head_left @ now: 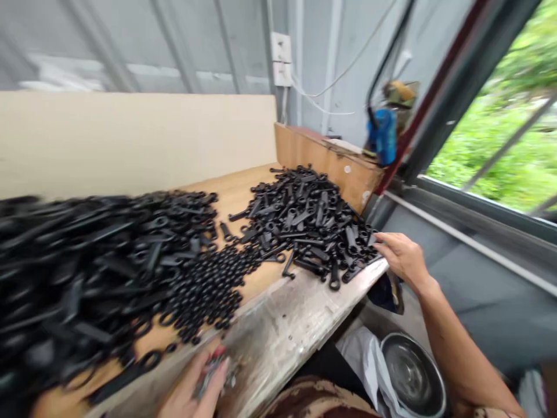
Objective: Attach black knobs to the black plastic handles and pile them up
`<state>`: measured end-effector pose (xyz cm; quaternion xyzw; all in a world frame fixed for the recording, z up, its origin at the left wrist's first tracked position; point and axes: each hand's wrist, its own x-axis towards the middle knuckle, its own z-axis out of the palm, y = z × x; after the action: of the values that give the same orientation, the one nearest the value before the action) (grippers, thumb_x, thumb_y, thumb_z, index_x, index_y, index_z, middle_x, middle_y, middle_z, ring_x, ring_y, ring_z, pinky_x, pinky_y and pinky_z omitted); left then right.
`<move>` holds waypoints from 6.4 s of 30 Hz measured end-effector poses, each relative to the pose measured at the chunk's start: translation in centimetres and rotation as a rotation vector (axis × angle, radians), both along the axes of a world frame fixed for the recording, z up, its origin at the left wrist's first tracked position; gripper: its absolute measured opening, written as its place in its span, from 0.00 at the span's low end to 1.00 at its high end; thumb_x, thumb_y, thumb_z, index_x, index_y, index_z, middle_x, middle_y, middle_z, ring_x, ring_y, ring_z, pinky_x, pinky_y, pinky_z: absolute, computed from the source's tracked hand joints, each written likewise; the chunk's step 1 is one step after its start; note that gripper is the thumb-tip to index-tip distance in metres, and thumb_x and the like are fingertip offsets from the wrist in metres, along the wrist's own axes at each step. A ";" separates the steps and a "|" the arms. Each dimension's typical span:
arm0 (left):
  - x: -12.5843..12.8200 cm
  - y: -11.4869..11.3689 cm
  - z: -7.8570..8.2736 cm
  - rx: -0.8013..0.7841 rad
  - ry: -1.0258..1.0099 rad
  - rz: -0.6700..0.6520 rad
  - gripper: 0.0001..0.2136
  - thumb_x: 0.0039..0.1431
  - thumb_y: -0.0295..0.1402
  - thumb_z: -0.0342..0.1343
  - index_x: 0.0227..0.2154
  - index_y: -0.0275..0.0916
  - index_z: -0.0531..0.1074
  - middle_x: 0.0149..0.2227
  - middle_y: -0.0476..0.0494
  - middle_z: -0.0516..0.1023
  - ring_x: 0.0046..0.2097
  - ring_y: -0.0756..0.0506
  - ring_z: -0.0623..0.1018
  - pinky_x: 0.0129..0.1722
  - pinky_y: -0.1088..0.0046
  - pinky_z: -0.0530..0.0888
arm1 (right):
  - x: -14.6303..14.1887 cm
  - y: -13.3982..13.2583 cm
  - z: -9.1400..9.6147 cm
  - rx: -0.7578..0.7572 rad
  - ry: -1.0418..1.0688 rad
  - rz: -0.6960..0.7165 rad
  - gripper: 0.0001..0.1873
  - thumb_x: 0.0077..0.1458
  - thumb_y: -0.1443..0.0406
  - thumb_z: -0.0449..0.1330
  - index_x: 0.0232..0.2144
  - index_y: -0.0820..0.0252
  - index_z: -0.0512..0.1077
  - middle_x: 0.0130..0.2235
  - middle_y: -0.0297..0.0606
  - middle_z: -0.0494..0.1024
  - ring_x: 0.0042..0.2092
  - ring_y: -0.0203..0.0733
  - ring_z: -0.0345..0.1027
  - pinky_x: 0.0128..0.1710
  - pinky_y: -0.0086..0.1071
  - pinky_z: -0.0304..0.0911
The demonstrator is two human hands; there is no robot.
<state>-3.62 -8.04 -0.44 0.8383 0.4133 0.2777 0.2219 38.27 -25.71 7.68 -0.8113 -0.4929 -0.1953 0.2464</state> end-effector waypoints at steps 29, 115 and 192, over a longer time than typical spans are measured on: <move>-9.4 3.7 0.5 0.170 0.438 0.375 0.16 0.52 0.25 0.45 0.43 0.37 0.70 0.44 0.40 0.73 0.49 0.42 0.68 0.49 0.65 0.64 | -22.4 19.2 -6.4 -0.628 -0.135 0.545 0.08 0.55 0.66 0.51 0.32 0.62 0.70 0.33 0.43 0.75 0.38 0.44 0.67 0.31 0.29 0.53; 0.5 -5.3 4.1 -0.670 -0.612 0.072 0.04 0.43 0.25 0.54 0.25 0.36 0.66 0.21 0.53 0.64 0.24 0.53 0.63 0.25 0.77 0.60 | -26.7 10.5 -5.1 -0.085 1.894 0.908 0.10 0.49 0.64 0.61 0.36 0.59 0.74 0.24 0.34 0.74 0.22 0.33 0.66 0.19 0.25 0.63; -3.1 -4.5 -2.0 0.085 -0.101 0.356 0.20 0.54 0.36 0.52 0.49 0.37 0.62 0.44 0.38 0.72 0.44 0.42 0.73 0.48 0.63 0.68 | -2.2 9.2 1.8 -0.131 0.293 0.259 0.14 0.52 0.57 0.55 0.37 0.55 0.75 0.36 0.37 0.78 0.37 0.44 0.71 0.37 0.32 0.61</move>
<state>-6.72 -12.50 -2.44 0.7455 0.5315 0.3715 0.1543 36.12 -16.55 9.49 -0.7752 -0.5636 -0.0096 0.2853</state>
